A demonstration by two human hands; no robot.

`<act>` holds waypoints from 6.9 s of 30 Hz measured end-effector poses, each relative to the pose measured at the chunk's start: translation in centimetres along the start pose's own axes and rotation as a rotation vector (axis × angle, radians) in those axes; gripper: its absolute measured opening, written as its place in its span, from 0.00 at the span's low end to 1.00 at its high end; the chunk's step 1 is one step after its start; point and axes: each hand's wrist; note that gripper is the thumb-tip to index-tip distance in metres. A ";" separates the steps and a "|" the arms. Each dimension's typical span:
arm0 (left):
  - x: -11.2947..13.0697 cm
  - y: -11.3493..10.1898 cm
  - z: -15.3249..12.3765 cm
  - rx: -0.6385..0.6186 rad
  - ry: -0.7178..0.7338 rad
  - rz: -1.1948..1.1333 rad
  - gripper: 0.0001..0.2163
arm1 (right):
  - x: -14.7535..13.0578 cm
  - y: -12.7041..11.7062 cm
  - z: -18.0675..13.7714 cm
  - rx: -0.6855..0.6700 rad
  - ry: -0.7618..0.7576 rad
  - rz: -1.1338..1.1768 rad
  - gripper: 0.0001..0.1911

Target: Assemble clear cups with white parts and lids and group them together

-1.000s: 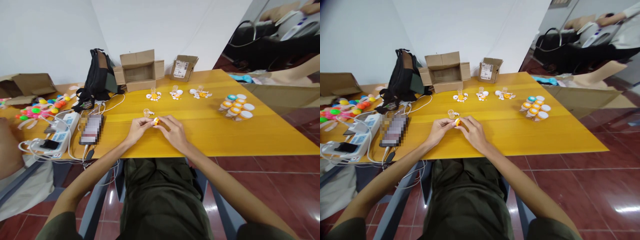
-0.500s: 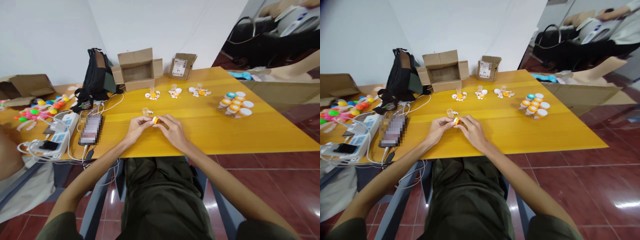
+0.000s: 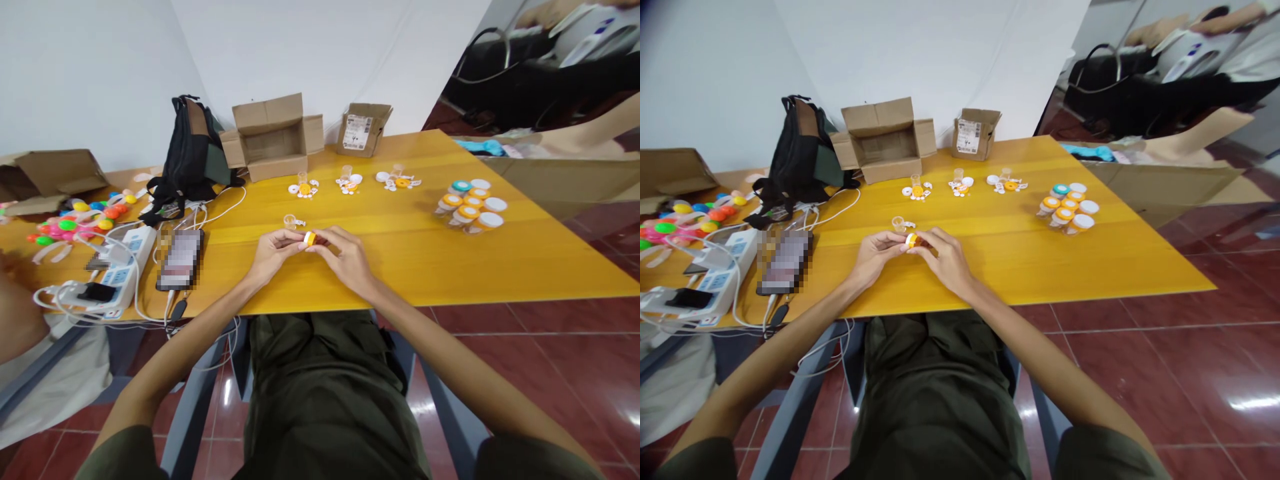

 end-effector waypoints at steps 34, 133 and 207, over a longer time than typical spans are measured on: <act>1.0 -4.1 -1.7 -0.187 0.128 0.971 0.19 | 1.8 -0.8 1.3 -0.295 0.121 -0.003 0.13; 0.1 -2.0 1.9 0.157 0.125 0.106 0.15 | 1.2 0.7 4.6 -0.126 0.046 0.038 0.11; -0.2 -1.1 1.5 0.090 0.022 -0.120 0.20 | 1.4 2.4 5.9 0.031 0.023 0.342 0.08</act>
Point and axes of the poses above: each hand's wrist, its own z-axis towards the middle knuckle, its own y-axis out of the palm, x = y × z, and after that the axes turned 11 degrees about -x, right-handed
